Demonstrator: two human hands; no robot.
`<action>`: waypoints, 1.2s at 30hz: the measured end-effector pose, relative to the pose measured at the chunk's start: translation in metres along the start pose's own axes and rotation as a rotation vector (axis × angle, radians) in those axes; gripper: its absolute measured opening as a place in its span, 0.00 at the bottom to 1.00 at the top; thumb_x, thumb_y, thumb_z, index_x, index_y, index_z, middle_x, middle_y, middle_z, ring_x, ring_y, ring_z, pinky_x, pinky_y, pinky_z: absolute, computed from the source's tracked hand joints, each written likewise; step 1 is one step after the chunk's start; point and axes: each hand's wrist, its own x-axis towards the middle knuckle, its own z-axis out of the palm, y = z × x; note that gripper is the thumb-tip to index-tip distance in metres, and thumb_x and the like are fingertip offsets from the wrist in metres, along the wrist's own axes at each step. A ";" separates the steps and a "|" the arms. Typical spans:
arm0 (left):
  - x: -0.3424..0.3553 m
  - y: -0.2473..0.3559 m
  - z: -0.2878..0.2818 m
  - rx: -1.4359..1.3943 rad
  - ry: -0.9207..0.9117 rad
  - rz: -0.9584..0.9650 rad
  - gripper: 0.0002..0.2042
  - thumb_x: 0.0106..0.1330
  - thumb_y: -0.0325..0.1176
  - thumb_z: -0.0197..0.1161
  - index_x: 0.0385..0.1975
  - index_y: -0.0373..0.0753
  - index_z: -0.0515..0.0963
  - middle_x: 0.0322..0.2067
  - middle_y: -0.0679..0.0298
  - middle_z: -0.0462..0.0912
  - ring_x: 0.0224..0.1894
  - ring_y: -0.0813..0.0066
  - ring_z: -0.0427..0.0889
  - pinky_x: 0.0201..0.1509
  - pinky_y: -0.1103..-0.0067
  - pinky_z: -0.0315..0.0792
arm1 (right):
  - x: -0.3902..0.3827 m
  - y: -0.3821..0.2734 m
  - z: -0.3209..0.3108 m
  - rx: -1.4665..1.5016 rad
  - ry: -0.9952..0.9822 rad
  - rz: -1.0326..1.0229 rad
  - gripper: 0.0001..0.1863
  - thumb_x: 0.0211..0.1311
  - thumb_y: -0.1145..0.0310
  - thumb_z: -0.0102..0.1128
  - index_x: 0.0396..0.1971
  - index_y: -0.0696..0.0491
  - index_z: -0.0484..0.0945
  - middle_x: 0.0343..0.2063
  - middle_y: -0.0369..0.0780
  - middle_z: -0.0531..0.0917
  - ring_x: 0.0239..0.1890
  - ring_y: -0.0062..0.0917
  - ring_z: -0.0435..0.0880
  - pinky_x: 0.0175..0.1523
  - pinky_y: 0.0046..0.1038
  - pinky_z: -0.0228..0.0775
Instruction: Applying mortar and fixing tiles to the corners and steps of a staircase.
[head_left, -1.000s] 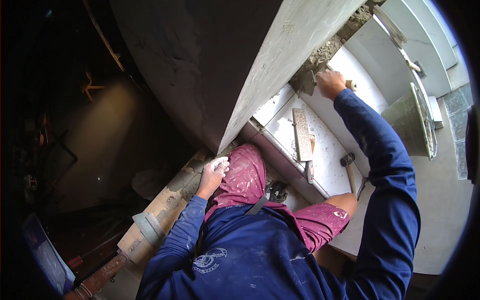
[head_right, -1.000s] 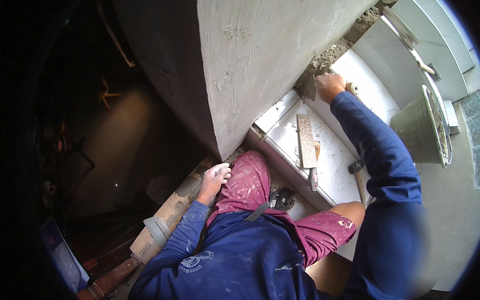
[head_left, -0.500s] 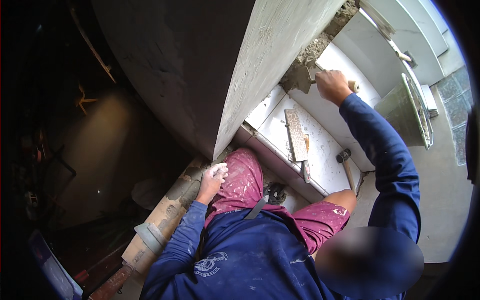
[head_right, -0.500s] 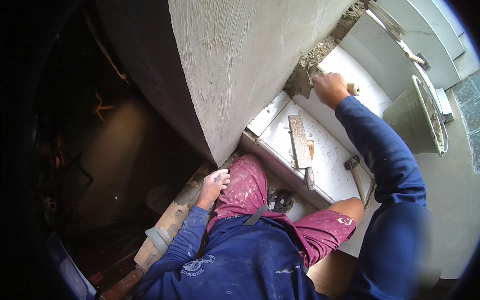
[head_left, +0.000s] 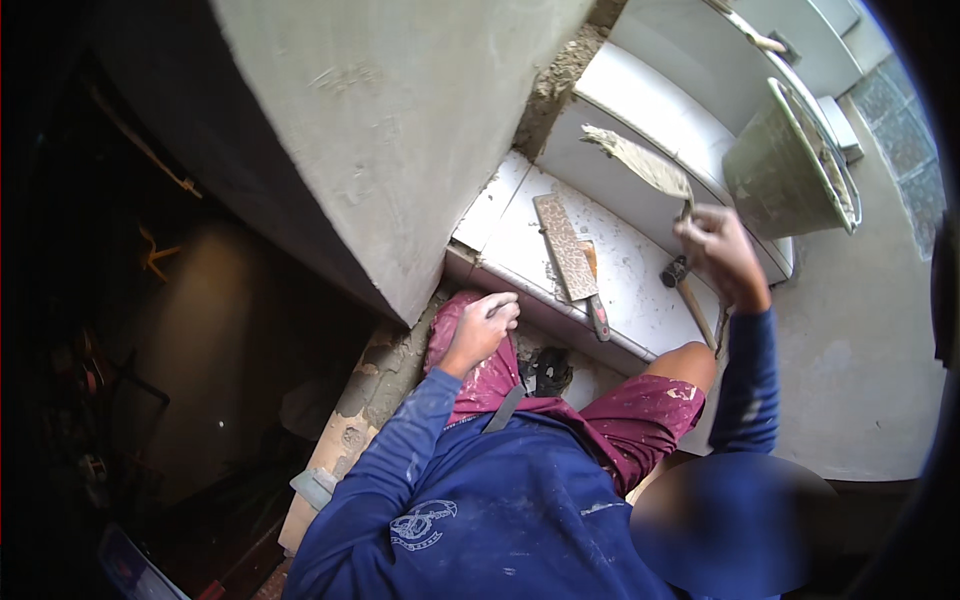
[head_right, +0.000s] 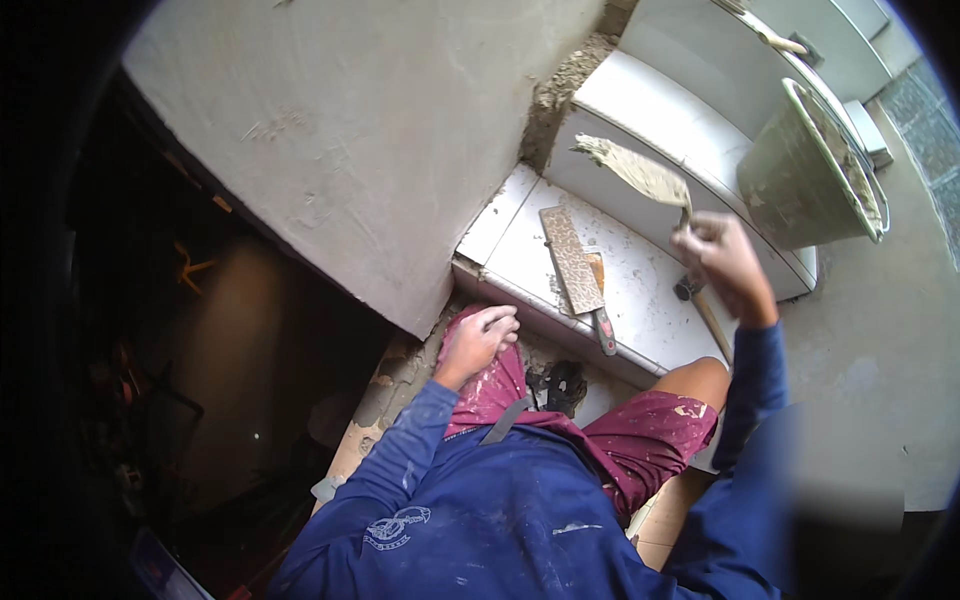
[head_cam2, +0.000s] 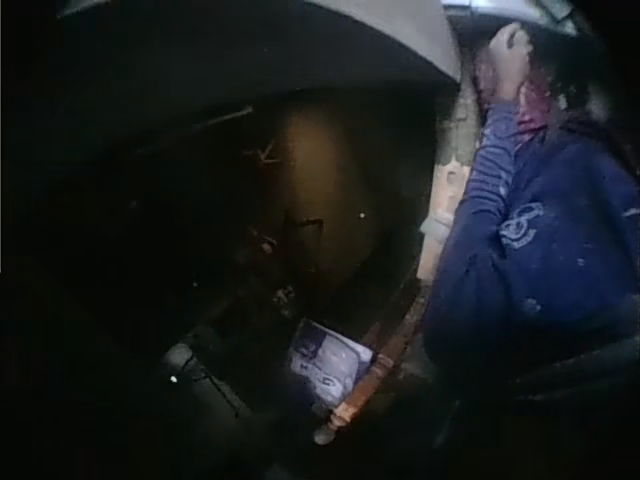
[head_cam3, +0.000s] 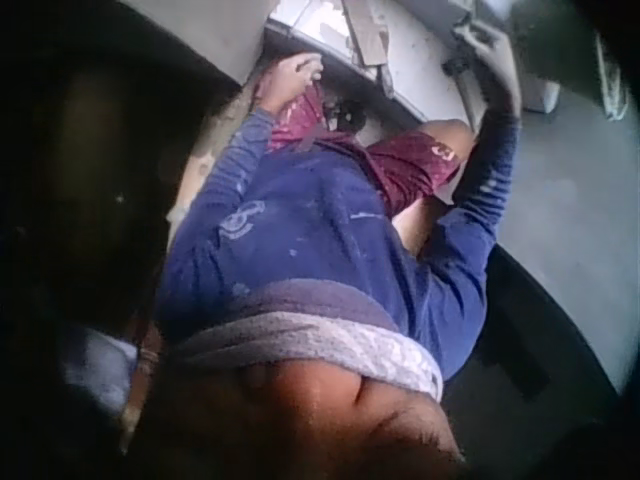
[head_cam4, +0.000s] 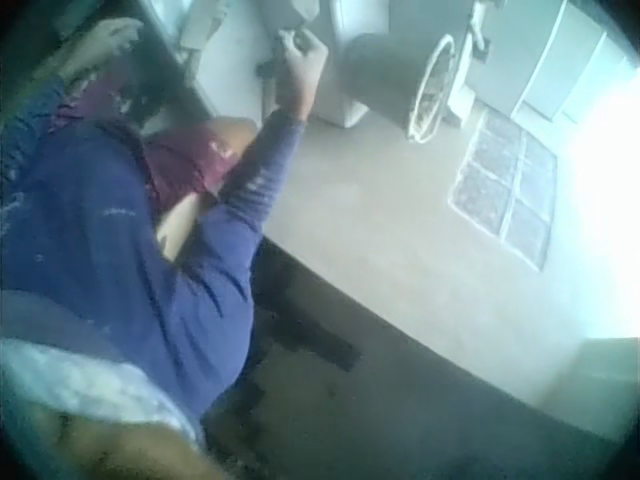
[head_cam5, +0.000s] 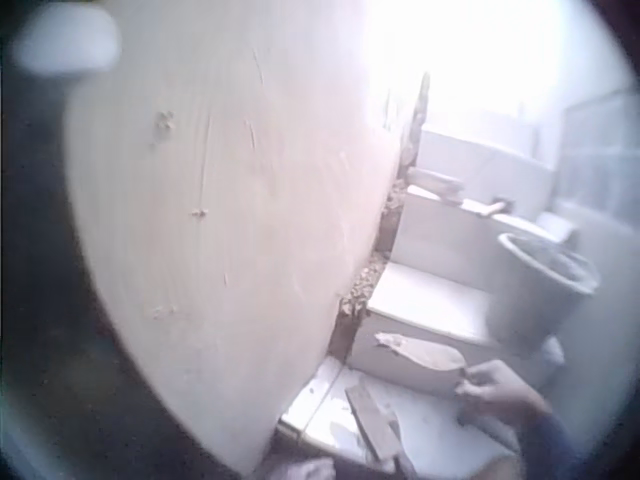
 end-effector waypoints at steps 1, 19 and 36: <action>0.014 0.002 0.014 0.109 -0.037 0.068 0.14 0.67 0.33 0.59 0.46 0.29 0.78 0.32 0.62 0.83 0.30 0.80 0.82 0.32 0.82 0.74 | -0.023 0.013 0.005 0.254 0.034 0.074 0.07 0.59 0.69 0.64 0.27 0.56 0.78 0.15 0.31 0.72 0.17 0.13 0.72 0.22 0.18 0.64; 0.147 0.261 0.330 0.287 -0.201 0.666 0.35 0.67 0.44 0.60 0.65 0.24 0.56 0.52 0.45 0.77 0.52 0.62 0.77 0.55 0.74 0.71 | 0.003 -0.051 -0.291 -1.295 0.603 0.165 0.15 0.47 0.66 0.62 0.32 0.61 0.82 0.32 0.53 0.84 0.36 0.41 0.85 0.41 0.38 0.76; 0.172 0.257 0.379 -0.161 -0.417 0.379 0.36 0.66 0.39 0.59 0.68 0.31 0.50 0.55 0.48 0.72 0.56 0.62 0.73 0.60 0.73 0.67 | 0.079 0.023 -0.287 -1.734 0.245 -0.050 0.11 0.34 0.66 0.62 0.21 0.54 0.85 0.24 0.44 0.85 0.27 0.36 0.87 0.28 0.35 0.78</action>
